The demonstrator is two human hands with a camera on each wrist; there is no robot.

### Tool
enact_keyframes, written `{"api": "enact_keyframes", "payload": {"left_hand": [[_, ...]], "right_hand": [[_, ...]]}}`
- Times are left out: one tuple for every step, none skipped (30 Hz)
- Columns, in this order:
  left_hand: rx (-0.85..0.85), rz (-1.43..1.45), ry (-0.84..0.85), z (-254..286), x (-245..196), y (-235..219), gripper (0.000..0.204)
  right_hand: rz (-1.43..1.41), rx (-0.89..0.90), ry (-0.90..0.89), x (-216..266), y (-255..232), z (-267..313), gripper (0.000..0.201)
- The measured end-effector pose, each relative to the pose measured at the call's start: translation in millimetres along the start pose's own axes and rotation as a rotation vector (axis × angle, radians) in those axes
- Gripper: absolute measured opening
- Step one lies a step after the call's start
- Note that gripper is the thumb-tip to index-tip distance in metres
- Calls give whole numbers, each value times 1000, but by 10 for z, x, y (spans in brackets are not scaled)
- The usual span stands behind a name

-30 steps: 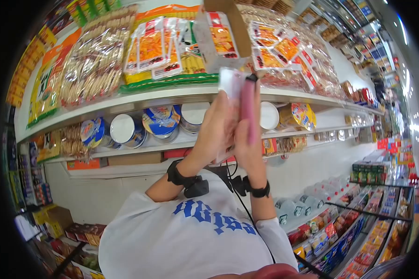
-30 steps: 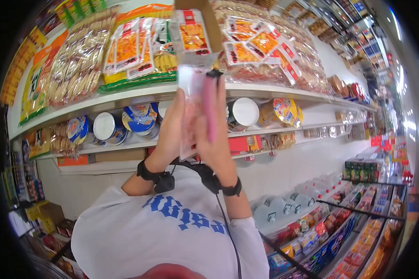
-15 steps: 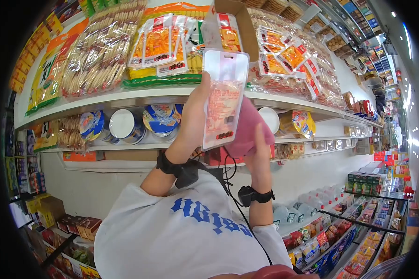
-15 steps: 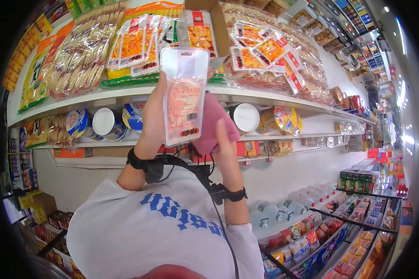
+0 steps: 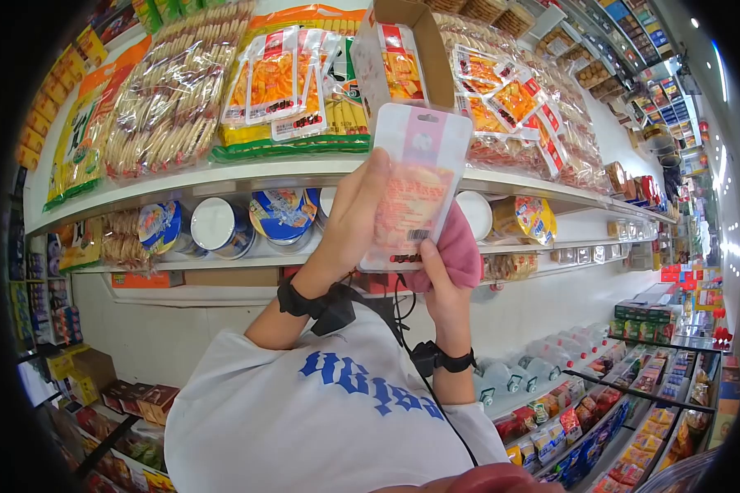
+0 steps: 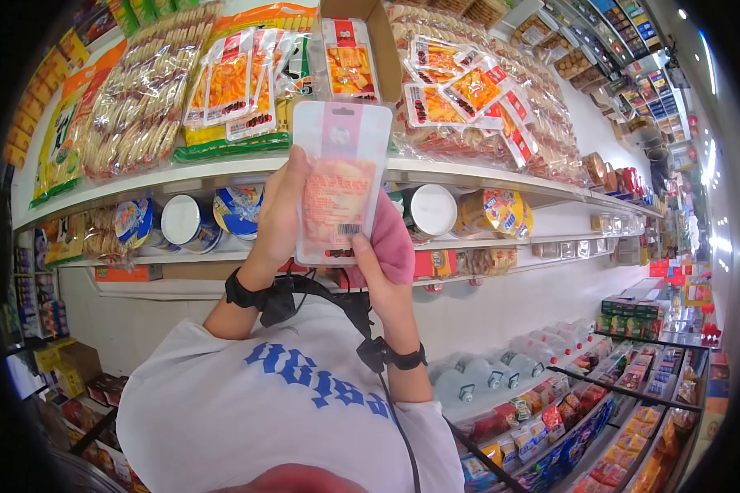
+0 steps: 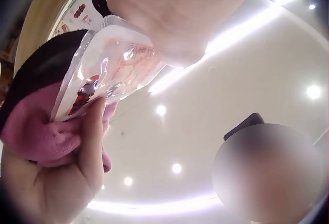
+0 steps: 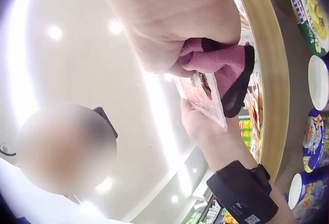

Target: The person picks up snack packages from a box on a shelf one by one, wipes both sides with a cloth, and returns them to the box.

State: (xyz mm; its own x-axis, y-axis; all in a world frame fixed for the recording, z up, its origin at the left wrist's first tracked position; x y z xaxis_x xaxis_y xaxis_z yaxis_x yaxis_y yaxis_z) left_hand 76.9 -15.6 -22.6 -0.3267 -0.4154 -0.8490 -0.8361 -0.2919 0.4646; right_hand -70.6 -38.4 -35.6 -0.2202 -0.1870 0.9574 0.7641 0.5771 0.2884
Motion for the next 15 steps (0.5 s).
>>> {"api": "enact_keyframes", "payload": {"left_hand": [[26,-19,-10,-1,20,-22,51],[53,-37,-23,-1,57,-27,50],[-27,-136,122,-37,30,-43,49],[-107,-233,268,-71,26,-4,50],[-187,-329,417,-74,-34,11,52],[-121,-235,352,-70,-11,57,54],[-52,-142,287,-15,-27,115,58],[20,-52,221,40,-27,181,62],[105,-36,138,94,30,265,59],[190,-20,52,164,108,356,57],[274,-4,-33,221,177,451,56],[290,-98,-38,222,180,487,47],[272,-113,-62,205,167,482,44],[254,-127,-84,183,142,472,42],[236,-141,-104,154,131,473,41]], "right_hand": [[29,-16,-18,-1,-19,2,57],[58,-35,-35,-12,-49,12,57],[87,-55,-52,-13,-77,29,57],[89,-133,-1,-2,-123,45,56],[89,-211,47,54,-149,64,55],[88,-287,92,84,-198,77,54],[350,-289,-59,193,-213,86,54],[610,-291,-212,255,-227,104,55],[869,-295,-365,360,-116,112,55],[875,-116,-445,437,53,74,58],[1052,-82,-406,427,192,79,60],[1010,-107,-409,391,210,73,59],[969,-133,-413,363,193,64,58],[968,-155,-425,384,155,50,56],[968,-176,-440,423,107,20,54]]}}
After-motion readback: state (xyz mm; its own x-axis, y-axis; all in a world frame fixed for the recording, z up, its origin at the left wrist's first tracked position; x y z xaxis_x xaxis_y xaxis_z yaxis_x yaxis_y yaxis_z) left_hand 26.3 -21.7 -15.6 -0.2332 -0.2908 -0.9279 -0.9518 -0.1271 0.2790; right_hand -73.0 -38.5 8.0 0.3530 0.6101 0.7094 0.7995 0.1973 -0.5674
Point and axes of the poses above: each hand's wrist, its own z-axis away from the middle knuckle, its own y-axis out of the palm, x = y × z, the point moved 7 cm from there along -z, towards the middle knuckle, and after that the axes turned 10 degrees about y, right-handed, at the moved point
